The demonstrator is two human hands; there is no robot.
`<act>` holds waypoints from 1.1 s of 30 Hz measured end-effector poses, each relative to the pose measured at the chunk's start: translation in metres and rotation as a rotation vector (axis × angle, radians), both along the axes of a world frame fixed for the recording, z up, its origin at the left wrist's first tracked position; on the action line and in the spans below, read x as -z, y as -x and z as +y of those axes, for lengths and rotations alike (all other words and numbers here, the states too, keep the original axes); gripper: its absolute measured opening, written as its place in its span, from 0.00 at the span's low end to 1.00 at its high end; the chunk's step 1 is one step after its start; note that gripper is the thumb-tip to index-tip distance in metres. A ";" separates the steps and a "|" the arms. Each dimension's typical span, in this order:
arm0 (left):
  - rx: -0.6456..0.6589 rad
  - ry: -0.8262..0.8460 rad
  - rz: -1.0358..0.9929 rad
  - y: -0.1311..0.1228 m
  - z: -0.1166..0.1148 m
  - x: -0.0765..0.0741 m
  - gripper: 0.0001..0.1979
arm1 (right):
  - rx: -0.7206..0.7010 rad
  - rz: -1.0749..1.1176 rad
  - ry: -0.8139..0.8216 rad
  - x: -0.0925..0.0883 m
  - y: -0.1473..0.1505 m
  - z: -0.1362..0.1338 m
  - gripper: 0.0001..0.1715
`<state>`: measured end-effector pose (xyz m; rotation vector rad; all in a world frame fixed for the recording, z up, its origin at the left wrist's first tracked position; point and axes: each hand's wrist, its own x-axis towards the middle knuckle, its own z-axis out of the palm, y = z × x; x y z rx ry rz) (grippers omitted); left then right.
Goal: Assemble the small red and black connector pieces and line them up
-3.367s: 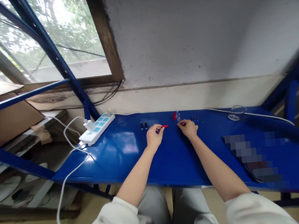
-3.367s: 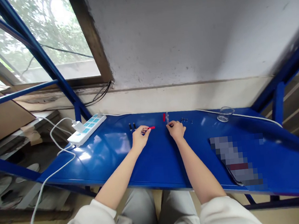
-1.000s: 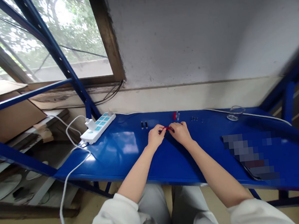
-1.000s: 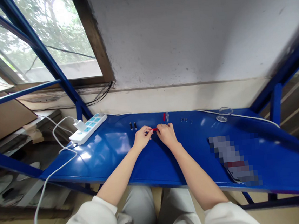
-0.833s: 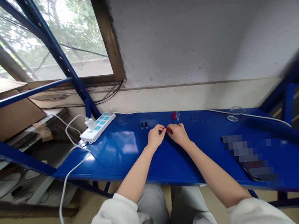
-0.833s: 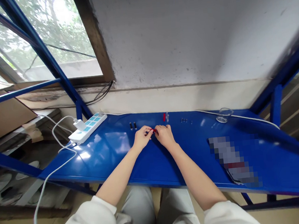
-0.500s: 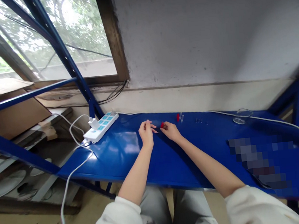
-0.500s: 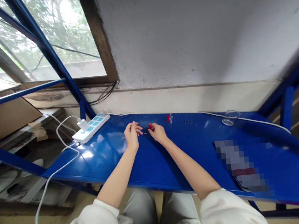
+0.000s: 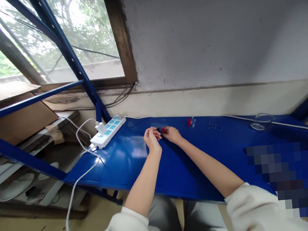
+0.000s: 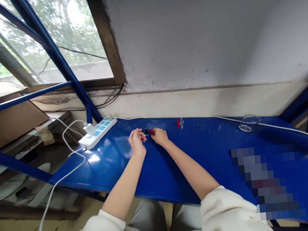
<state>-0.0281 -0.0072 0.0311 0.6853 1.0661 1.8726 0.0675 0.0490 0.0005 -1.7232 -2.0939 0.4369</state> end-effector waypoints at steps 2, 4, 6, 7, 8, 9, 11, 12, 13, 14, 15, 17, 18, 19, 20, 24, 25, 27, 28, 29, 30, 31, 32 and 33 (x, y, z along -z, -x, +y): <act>0.007 -0.004 0.019 -0.001 -0.001 0.000 0.09 | 0.010 -0.022 0.032 -0.004 0.001 -0.003 0.10; 0.010 -0.017 0.063 -0.002 -0.002 0.000 0.10 | 0.010 -0.047 0.056 -0.009 0.000 -0.007 0.12; 0.006 -0.056 0.158 -0.004 -0.005 0.002 0.11 | 0.003 -0.068 0.069 -0.015 -0.008 -0.012 0.16; 0.007 -0.085 0.233 -0.006 -0.007 0.003 0.12 | 0.000 -0.073 0.075 -0.018 -0.015 -0.015 0.18; 0.013 -0.118 0.325 -0.009 -0.010 0.004 0.12 | 0.007 -0.068 0.085 -0.021 -0.024 -0.018 0.19; 0.025 -0.154 0.435 -0.012 -0.013 0.006 0.12 | 0.025 -0.056 0.091 -0.024 -0.036 -0.021 0.18; 0.078 -0.226 0.692 -0.021 -0.020 0.009 0.11 | 0.094 -0.038 0.091 -0.028 -0.062 -0.027 0.17; 0.119 -0.260 0.828 -0.028 -0.023 0.011 0.11 | 0.143 -0.041 0.087 -0.029 -0.075 -0.030 0.16; 0.167 -0.290 0.962 -0.035 -0.025 0.012 0.12 | 0.211 -0.047 0.078 -0.029 -0.088 -0.032 0.15; 0.218 -0.317 1.091 -0.042 -0.026 0.013 0.12 | 0.270 -0.056 0.053 -0.028 -0.099 -0.034 0.14; 0.265 -0.334 1.211 -0.050 -0.025 0.013 0.13 | 0.326 -0.070 0.003 -0.025 -0.107 -0.037 0.14; 0.335 -0.314 1.426 -0.065 -0.019 0.014 0.19 | 0.405 -0.097 -0.095 -0.019 -0.118 -0.041 0.15; 0.353 -0.279 1.508 -0.072 -0.015 0.014 0.22 | 0.422 -0.106 -0.131 -0.016 -0.121 -0.042 0.16; 0.360 -0.235 1.571 -0.078 -0.009 0.014 0.25 | 0.422 -0.113 -0.149 -0.012 -0.122 -0.044 0.17; 0.365 -0.197 1.616 -0.084 -0.002 0.014 0.27 | 0.411 -0.118 -0.157 -0.009 -0.122 -0.044 0.17; 0.361 -0.061 1.675 -0.102 0.025 0.018 0.31 | 0.347 -0.128 -0.142 0.000 -0.121 -0.044 0.18; 0.365 -0.026 1.672 -0.105 0.030 0.020 0.31 | 0.335 -0.126 -0.133 0.001 -0.121 -0.043 0.19; 0.381 0.013 1.667 -0.109 0.038 0.024 0.33 | 0.314 -0.111 -0.117 0.003 -0.121 -0.041 0.19; 0.386 0.020 1.664 -0.111 0.041 0.025 0.33 | 0.305 -0.102 -0.113 0.004 -0.122 -0.041 0.19; 0.386 0.025 1.660 -0.112 0.043 0.026 0.32 | 0.299 -0.091 -0.111 0.005 -0.122 -0.040 0.19; 0.378 0.026 1.652 -0.113 0.045 0.027 0.30 | 0.294 -0.082 -0.111 0.005 -0.121 -0.039 0.20; 0.359 0.027 1.637 -0.114 0.046 0.027 0.28 | 0.290 -0.075 -0.110 0.006 -0.121 -0.039 0.20; 0.333 0.026 1.617 -0.115 0.048 0.027 0.24 | 0.289 -0.071 -0.108 0.007 -0.121 -0.039 0.20; 0.305 0.021 1.595 -0.115 0.049 0.026 0.21 | 0.288 -0.071 -0.107 0.009 -0.120 -0.038 0.21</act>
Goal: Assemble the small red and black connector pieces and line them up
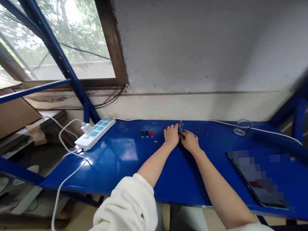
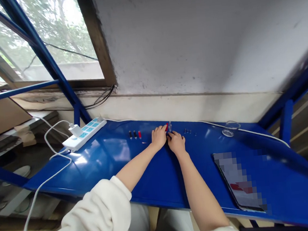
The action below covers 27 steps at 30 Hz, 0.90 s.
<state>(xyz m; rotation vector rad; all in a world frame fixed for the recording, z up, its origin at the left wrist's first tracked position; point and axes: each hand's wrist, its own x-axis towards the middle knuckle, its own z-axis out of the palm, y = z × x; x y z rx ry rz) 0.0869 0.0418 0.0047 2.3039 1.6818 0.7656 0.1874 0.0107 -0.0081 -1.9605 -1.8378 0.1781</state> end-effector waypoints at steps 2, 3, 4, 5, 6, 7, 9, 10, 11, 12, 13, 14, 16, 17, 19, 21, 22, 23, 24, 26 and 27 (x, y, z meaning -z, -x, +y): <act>-0.021 -0.037 -0.052 0.001 0.002 -0.001 0.15 | -0.001 -0.007 0.003 0.003 0.001 0.001 0.22; -0.024 -0.051 -0.082 0.002 0.002 -0.001 0.12 | -0.001 -0.013 0.004 0.004 0.002 0.001 0.22; -0.025 -0.062 -0.120 0.003 0.002 -0.001 0.10 | -0.002 -0.021 0.005 0.006 0.003 0.002 0.22; -0.023 -0.074 -0.168 0.006 0.001 -0.001 0.09 | -0.003 -0.029 0.006 0.007 0.003 0.002 0.23; -0.020 -0.086 -0.230 0.009 0.000 -0.001 0.08 | -0.001 -0.037 0.008 0.008 0.004 0.003 0.23; -0.016 -0.097 -0.306 0.012 -0.003 -0.001 0.07 | 0.003 -0.045 0.012 0.009 0.004 0.003 0.23; -0.008 -0.107 -0.476 0.021 -0.010 -0.002 0.04 | 0.011 -0.056 0.024 0.011 0.005 0.005 0.24; -0.003 -0.105 -0.558 0.027 -0.015 -0.004 0.04 | 0.013 -0.059 0.031 0.011 0.005 0.006 0.25; 0.002 -0.101 -0.630 0.032 -0.020 -0.005 0.03 | 0.012 -0.061 0.038 0.012 0.005 0.007 0.25; 0.004 -0.096 -0.688 0.038 -0.025 -0.007 0.03 | 0.011 -0.063 0.043 0.012 0.006 0.008 0.26; 0.006 -0.089 -0.736 0.044 -0.031 -0.008 0.03 | 0.009 -0.066 0.046 0.012 0.006 0.008 0.26; 0.002 -0.079 -0.784 0.050 -0.035 -0.009 0.04 | 0.009 -0.069 0.048 0.013 0.006 0.009 0.26; -0.028 -0.039 -0.886 0.060 -0.042 -0.008 0.06 | 0.009 -0.077 0.045 0.015 0.006 0.011 0.27; -0.052 -0.013 -0.935 0.064 -0.045 -0.006 0.07 | 0.007 -0.079 0.040 0.016 0.006 0.011 0.26; -0.096 0.039 -1.019 0.070 -0.046 -0.002 0.09 | -0.001 -0.077 0.026 0.016 0.007 0.010 0.26; -0.112 0.064 -1.074 0.074 -0.046 0.002 0.10 | -0.014 -0.070 -0.001 0.015 0.008 0.008 0.25; -0.110 0.067 -1.095 0.075 -0.045 0.004 0.10 | -0.029 -0.064 -0.019 0.013 0.009 0.006 0.24; -0.104 0.066 -1.115 0.075 -0.044 0.005 0.11 | -0.054 -0.052 -0.040 0.011 0.011 0.004 0.22; -0.099 0.064 -1.132 0.075 -0.044 0.005 0.11 | -0.088 -0.030 -0.070 0.008 0.013 0.001 0.21; -0.092 0.072 -1.164 0.075 -0.043 0.007 0.10 | -0.171 0.052 -0.157 0.000 0.018 -0.003 0.18; -0.091 0.084 -1.176 0.074 -0.043 0.007 0.09 | -0.207 0.113 -0.211 -0.004 0.021 -0.006 0.17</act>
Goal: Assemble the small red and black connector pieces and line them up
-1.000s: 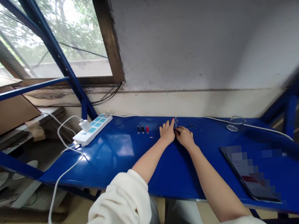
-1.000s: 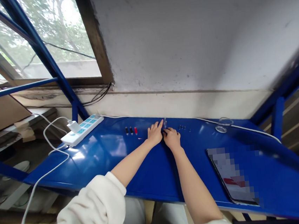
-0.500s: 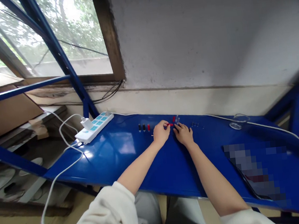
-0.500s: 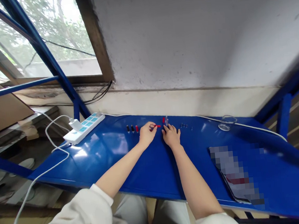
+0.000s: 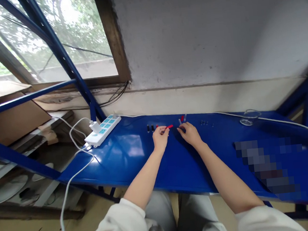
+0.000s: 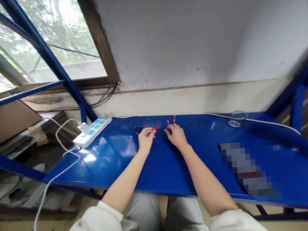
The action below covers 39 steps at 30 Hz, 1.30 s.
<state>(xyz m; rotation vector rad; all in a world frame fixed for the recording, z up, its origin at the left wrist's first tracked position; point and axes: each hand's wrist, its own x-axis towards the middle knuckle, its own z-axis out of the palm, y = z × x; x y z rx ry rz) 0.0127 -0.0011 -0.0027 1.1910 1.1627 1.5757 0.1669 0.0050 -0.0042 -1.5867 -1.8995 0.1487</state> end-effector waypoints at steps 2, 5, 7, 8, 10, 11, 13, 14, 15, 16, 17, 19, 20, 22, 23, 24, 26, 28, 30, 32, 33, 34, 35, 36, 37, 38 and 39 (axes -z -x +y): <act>0.007 0.025 -0.018 -0.001 0.000 0.001 0.08 | -0.047 0.156 -0.090 -0.007 0.006 -0.004 0.16; 0.008 0.054 -0.029 -0.001 -0.001 0.000 0.07 | -0.058 0.345 -0.120 -0.013 0.012 -0.008 0.16; 0.008 0.058 -0.034 -0.001 -0.002 -0.001 0.07 | -0.054 0.405 -0.093 -0.013 0.013 -0.009 0.16; 0.009 0.057 -0.039 -0.001 -0.003 -0.003 0.07 | -0.055 0.431 -0.080 -0.013 0.013 -0.008 0.16; 0.010 0.057 -0.054 0.000 -0.004 -0.005 0.07 | -0.059 0.497 -0.073 -0.011 0.012 -0.006 0.16; 0.010 0.060 -0.061 0.000 -0.004 -0.006 0.07 | -0.059 0.533 -0.075 -0.010 0.011 -0.004 0.16; 0.008 0.073 -0.069 0.000 -0.005 -0.007 0.07 | -0.056 0.592 -0.079 -0.008 0.010 -0.001 0.16; 0.007 0.079 -0.072 0.000 -0.005 -0.008 0.07 | -0.055 0.612 -0.078 -0.007 0.009 0.000 0.16; 0.006 0.081 -0.073 0.000 -0.006 -0.008 0.07 | -0.056 0.627 -0.074 -0.007 0.009 0.001 0.16; 0.006 0.080 -0.073 0.000 -0.006 -0.008 0.07 | -0.057 0.640 -0.069 -0.006 0.009 0.002 0.16; 0.005 0.078 -0.073 0.000 -0.006 -0.008 0.07 | -0.059 0.651 -0.066 -0.006 0.009 0.002 0.16; 0.002 0.074 -0.070 0.000 -0.006 -0.007 0.06 | -0.062 0.673 -0.069 -0.007 0.009 0.002 0.16; 0.000 0.075 -0.067 0.000 -0.006 -0.007 0.06 | -0.063 0.683 -0.076 -0.007 0.009 0.002 0.15; 0.000 0.081 -0.059 0.000 -0.006 -0.007 0.06 | -0.070 0.694 -0.082 -0.007 0.008 0.002 0.15; 0.003 0.085 -0.053 0.000 -0.006 -0.007 0.06 | -0.075 0.697 -0.077 -0.007 0.008 0.003 0.15; 0.008 0.089 -0.049 0.000 -0.006 -0.006 0.07 | -0.081 0.701 -0.068 -0.007 0.007 0.003 0.16; 0.021 0.096 -0.051 0.001 -0.006 -0.006 0.08 | -0.096 0.729 -0.042 -0.006 0.007 0.005 0.16; 0.055 0.100 -0.062 0.001 -0.006 -0.006 0.10 | -0.125 0.784 -0.004 -0.005 0.006 0.006 0.17; 0.126 0.099 -0.064 0.001 -0.007 -0.006 0.11 | -0.187 0.821 0.067 -0.005 0.007 0.005 0.18; 0.199 0.095 -0.055 0.000 -0.008 -0.007 0.11 | -0.253 0.822 0.140 -0.006 0.009 0.004 0.18; 0.220 0.095 -0.051 0.000 -0.009 -0.008 0.12 | -0.278 0.815 0.166 -0.006 0.009 0.003 0.18; 0.226 0.096 -0.049 0.000 -0.010 -0.009 0.12 | -0.296 0.808 0.181 -0.007 0.010 0.002 0.18; 0.224 0.096 -0.049 0.000 -0.010 -0.010 0.12 | -0.311 0.802 0.192 -0.008 0.011 0.001 0.18; 0.217 0.093 -0.050 0.000 -0.011 -0.011 0.12 | -0.328 0.793 0.203 -0.009 0.012 0.000 0.18; 0.209 0.085 -0.052 0.000 -0.011 -0.011 0.13 | -0.350 0.780 0.218 -0.009 0.012 -0.001 0.18; 0.198 0.073 -0.055 0.001 -0.010 -0.012 0.13 | -0.375 0.762 0.233 -0.010 0.013 -0.002 0.18; 0.183 0.055 -0.058 0.001 -0.010 -0.012 0.14 | -0.399 0.743 0.243 -0.010 0.015 -0.003 0.18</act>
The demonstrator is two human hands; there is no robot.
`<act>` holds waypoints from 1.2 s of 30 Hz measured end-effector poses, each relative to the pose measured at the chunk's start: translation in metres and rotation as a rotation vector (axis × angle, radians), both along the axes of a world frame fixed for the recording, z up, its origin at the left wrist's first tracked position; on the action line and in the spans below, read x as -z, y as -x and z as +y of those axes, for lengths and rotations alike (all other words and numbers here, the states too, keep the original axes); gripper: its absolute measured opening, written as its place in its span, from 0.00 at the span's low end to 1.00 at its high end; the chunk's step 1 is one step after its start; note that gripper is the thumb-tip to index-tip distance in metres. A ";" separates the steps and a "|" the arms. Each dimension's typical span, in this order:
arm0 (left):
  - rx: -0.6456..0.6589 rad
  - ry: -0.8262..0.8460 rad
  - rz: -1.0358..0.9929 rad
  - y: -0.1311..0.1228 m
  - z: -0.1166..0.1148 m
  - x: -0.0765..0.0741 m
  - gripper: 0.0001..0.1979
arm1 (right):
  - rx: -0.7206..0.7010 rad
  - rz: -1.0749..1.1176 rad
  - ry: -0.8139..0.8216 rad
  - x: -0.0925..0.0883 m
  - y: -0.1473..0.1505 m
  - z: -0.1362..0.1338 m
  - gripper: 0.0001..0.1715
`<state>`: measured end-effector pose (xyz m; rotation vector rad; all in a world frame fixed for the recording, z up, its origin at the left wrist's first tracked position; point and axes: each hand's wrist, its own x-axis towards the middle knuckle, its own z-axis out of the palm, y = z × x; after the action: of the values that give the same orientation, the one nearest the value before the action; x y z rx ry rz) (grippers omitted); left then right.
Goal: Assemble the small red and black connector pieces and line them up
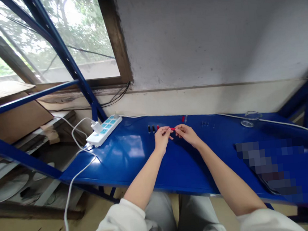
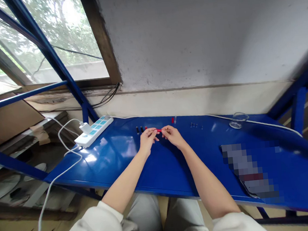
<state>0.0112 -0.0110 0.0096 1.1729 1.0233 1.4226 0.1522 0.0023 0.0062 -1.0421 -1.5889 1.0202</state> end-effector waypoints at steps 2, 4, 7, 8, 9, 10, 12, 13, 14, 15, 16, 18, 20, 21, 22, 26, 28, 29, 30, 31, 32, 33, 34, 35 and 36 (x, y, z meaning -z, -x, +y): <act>-0.038 -0.043 -0.005 0.001 0.001 -0.001 0.15 | -0.034 -0.027 -0.022 0.000 0.003 -0.002 0.17; -0.062 -0.083 0.002 0.002 0.000 -0.002 0.15 | -0.040 -0.056 -0.062 0.000 0.007 -0.004 0.15; -0.025 -0.122 0.063 0.001 -0.001 -0.002 0.15 | -0.032 -0.151 -0.122 0.002 0.011 -0.007 0.10; 0.001 -0.125 0.095 0.001 -0.002 -0.002 0.15 | -0.022 -0.193 -0.142 0.003 0.012 -0.007 0.09; 0.020 -0.122 0.123 0.001 -0.002 -0.002 0.15 | -0.005 -0.239 -0.161 0.005 0.013 -0.007 0.08; 0.021 -0.112 0.142 0.002 -0.001 -0.001 0.15 | 0.025 -0.286 -0.181 0.007 0.014 -0.006 0.07; -0.051 -0.070 0.128 0.004 0.001 -0.001 0.14 | 0.109 -0.369 -0.211 0.011 0.016 -0.002 0.07; -0.116 -0.046 0.093 0.006 0.003 -0.002 0.13 | 0.151 -0.395 -0.210 0.013 0.018 0.001 0.07; -0.186 -0.026 0.046 0.008 0.005 -0.003 0.12 | 0.185 -0.409 -0.197 0.015 0.020 0.004 0.07; -0.246 -0.013 -0.006 0.010 0.006 -0.005 0.11 | 0.207 -0.414 -0.176 0.015 0.022 0.007 0.06; -0.294 -0.010 -0.058 0.013 0.007 -0.006 0.11 | 0.217 -0.417 -0.151 0.016 0.024 0.011 0.06; -0.349 -0.020 -0.139 0.016 0.007 -0.010 0.10 | 0.215 -0.447 -0.111 0.014 0.030 0.018 0.04; -0.359 -0.031 -0.180 0.017 0.006 -0.012 0.09 | 0.214 -0.514 -0.102 0.011 0.036 0.024 0.03; -0.357 -0.032 -0.191 0.017 0.005 -0.013 0.09 | 0.213 -0.549 -0.104 0.009 0.039 0.027 0.02; -0.355 -0.032 -0.202 0.017 0.004 -0.014 0.09 | 0.211 -0.582 -0.106 0.008 0.042 0.030 0.03; -0.342 -0.015 -0.257 0.016 0.003 -0.015 0.09 | 0.181 -0.725 -0.094 0.008 0.052 0.040 0.04; -0.322 0.013 -0.290 0.016 0.003 -0.015 0.09 | 0.176 -0.796 -0.075 0.009 0.055 0.042 0.05; -0.307 0.034 -0.298 0.015 0.004 -0.016 0.09 | 0.177 -0.823 -0.061 0.009 0.056 0.042 0.05; -0.286 0.061 -0.291 0.015 0.004 -0.015 0.09 | 0.177 -0.845 -0.046 0.008 0.057 0.042 0.06; -0.255 0.088 -0.263 0.014 0.004 -0.015 0.09 | 0.172 -0.863 -0.032 0.007 0.057 0.042 0.07; -0.218 0.111 -0.212 0.013 0.004 -0.014 0.09 | 0.162 -0.877 -0.023 0.005 0.057 0.041 0.08; -0.176 0.124 -0.139 0.012 0.004 -0.013 0.09 | 0.147 -0.887 -0.017 0.002 0.055 0.040 0.09; -0.134 0.119 -0.044 0.011 0.003 -0.012 0.09 | 0.125 -0.890 -0.012 -0.001 0.052 0.040 0.10; -0.098 0.093 0.070 0.009 0.002 -0.011 0.10 | 0.098 -0.886 -0.008 -0.005 0.046 0.040 0.11; -0.077 0.047 0.195 0.008 0.001 -0.010 0.11 | 0.070 -0.876 0.002 -0.008 0.039 0.040 0.12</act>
<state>0.0034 -0.0103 0.0194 1.2679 1.2420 1.3556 0.1134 0.0424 0.0145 -1.6648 -2.2009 0.5161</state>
